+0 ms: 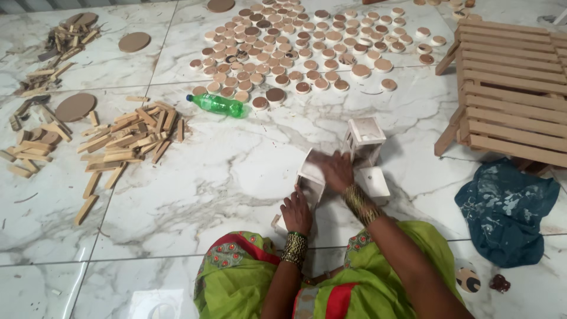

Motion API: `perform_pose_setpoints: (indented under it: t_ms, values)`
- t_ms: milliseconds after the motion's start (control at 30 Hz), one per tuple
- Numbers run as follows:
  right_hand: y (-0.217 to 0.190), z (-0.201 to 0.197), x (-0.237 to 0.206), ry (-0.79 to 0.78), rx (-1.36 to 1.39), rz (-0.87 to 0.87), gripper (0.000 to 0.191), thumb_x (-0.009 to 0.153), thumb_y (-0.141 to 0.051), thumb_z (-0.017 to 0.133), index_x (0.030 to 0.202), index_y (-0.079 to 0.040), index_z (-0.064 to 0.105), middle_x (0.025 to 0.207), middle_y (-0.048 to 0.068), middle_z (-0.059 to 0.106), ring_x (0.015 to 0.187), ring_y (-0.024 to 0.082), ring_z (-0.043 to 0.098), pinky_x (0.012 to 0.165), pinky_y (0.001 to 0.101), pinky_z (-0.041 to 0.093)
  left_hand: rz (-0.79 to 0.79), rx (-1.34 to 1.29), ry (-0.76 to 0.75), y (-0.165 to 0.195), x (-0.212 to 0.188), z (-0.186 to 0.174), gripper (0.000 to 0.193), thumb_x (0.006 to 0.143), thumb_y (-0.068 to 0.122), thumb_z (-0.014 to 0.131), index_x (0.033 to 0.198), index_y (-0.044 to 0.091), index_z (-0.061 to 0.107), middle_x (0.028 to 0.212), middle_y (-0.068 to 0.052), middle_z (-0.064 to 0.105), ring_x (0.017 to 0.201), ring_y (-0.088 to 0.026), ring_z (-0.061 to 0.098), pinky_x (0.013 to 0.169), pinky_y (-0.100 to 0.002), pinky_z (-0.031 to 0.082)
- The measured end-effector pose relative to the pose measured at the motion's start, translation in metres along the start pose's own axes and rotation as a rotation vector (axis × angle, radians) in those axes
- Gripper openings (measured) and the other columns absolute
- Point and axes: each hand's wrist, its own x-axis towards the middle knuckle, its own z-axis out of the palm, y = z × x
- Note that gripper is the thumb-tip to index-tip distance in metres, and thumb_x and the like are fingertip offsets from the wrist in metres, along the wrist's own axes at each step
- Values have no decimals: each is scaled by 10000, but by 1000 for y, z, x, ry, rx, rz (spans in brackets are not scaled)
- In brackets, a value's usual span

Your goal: The person sits on the floor and assembles small wooden boxes by hand, fitting rectangular pieces into slots and aligning them to form box structures. The person handles multiple box components and adjusts their positions to complete the assembly.

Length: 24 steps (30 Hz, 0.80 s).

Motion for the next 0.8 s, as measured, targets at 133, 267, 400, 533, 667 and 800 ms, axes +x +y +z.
perform_pose_setpoints:
  t_ms: [133,267,400,533,667,800]
  values:
    - [-17,-2,-12,-53,-69,143,512,859,-60,591,1252,-369,703,1371,-76,670,945,284,586,912,519,394,-29,30,-61,-3,6,1,833,848,209,685,1551,-19,301,1206,-122,601,993,-305,568,777,-475,466]
    - [-22,-6,-31,89,37,39,572,852,-23,584,1338,-308,685,1432,-6,655,1002,289,580,874,472,404,-9,51,-14,-3,-2,9,807,858,185,669,1550,-19,308,1220,-109,605,990,-295,571,767,-473,466]
    - [-19,-11,-47,85,94,-26,551,876,-50,581,1343,-323,684,1468,4,634,978,287,576,876,472,390,1,31,18,-3,-3,15,806,845,173,666,1543,-25,317,1221,-115,606,977,-303,572,763,-478,466]
    - [-11,-14,-52,264,9,-14,535,892,-69,572,1313,-384,676,1452,-72,634,1201,191,645,962,521,385,12,28,18,-4,-5,19,802,847,145,654,1553,-26,314,1245,-118,606,977,-304,573,775,-472,468]
    - [-9,-15,-48,109,-29,184,433,904,-153,621,1264,-380,698,1376,-98,669,980,303,584,924,501,398,-2,21,10,-4,-6,17,832,815,142,671,1545,-22,307,1270,-127,599,989,-306,573,794,-477,471]
    - [-14,-17,-51,154,-53,31,553,823,-82,632,1327,-304,675,1422,-44,663,982,278,577,890,452,387,-9,2,-25,-4,-5,17,852,834,173,693,1556,-22,285,1279,-128,590,1001,-312,570,805,-484,470]
